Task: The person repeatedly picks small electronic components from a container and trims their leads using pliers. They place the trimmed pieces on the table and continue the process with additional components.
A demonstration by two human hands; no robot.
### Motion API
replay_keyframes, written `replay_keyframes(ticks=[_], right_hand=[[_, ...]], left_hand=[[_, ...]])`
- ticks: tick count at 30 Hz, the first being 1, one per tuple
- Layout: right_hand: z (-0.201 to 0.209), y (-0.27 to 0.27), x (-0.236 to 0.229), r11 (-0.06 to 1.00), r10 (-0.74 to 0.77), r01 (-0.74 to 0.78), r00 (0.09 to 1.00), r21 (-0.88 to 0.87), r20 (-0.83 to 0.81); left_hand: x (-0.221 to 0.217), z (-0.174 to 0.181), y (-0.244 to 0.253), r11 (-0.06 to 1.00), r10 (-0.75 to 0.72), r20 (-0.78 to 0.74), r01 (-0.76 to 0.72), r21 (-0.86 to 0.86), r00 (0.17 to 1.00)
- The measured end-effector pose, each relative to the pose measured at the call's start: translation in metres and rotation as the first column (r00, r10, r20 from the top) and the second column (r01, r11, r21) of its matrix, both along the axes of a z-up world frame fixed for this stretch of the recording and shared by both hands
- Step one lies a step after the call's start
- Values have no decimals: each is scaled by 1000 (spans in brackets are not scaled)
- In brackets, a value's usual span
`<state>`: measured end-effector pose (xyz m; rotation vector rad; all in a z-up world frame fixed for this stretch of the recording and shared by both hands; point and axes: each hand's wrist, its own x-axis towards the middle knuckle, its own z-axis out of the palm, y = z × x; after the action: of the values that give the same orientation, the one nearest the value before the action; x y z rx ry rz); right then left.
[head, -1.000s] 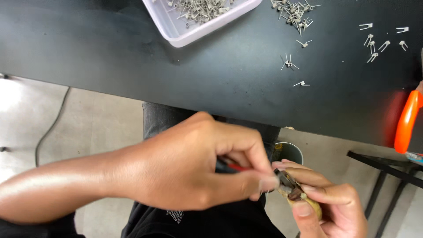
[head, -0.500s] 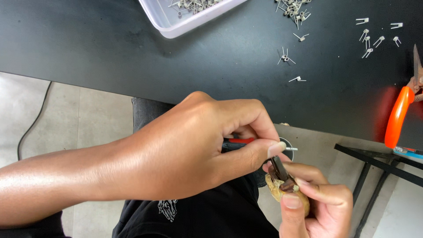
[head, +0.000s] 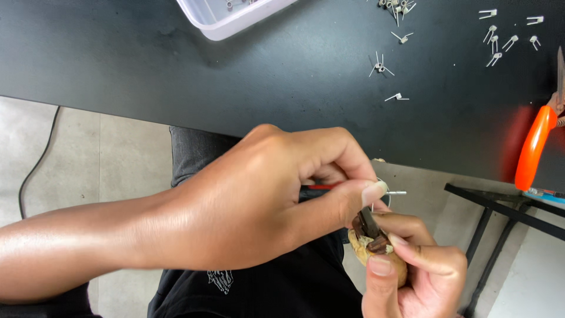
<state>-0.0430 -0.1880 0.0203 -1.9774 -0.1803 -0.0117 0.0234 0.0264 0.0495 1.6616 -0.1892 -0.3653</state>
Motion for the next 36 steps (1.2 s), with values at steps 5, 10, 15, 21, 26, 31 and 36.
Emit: replay_keyframes(ticks=[5,10,15,21,26,31,36], right_hand=[[-2,3,3,999,-15,13,999,34,31],[-6,1,4,997,-33,28,997,66,76],[-6,-2,-1,993,-108,110,993,-41,55],[-13,0,4,994,-101,97,991,45,83],[-14,-19,7,865,45,69,976,497,-215],[-4,-27,8,939,65,-19,990,343,-123],[0,-32,27,824,125,-34,984,565,-124]], left_hand=[[0,4,-2,993,37,-64,-44,-112,997],[-3,4,-4,989,83,75,-73,-125,994],[-6,1,-9,988,98,43,-92,-125,994],[-7,-4,-12,992,76,50,-71,-104,996],[-5,-5,-4,984,-9,10,11,-177,1000],[3,-14,11,966,-133,64,143,-216,989],[9,-22,26,859,-370,326,455,-237,870]])
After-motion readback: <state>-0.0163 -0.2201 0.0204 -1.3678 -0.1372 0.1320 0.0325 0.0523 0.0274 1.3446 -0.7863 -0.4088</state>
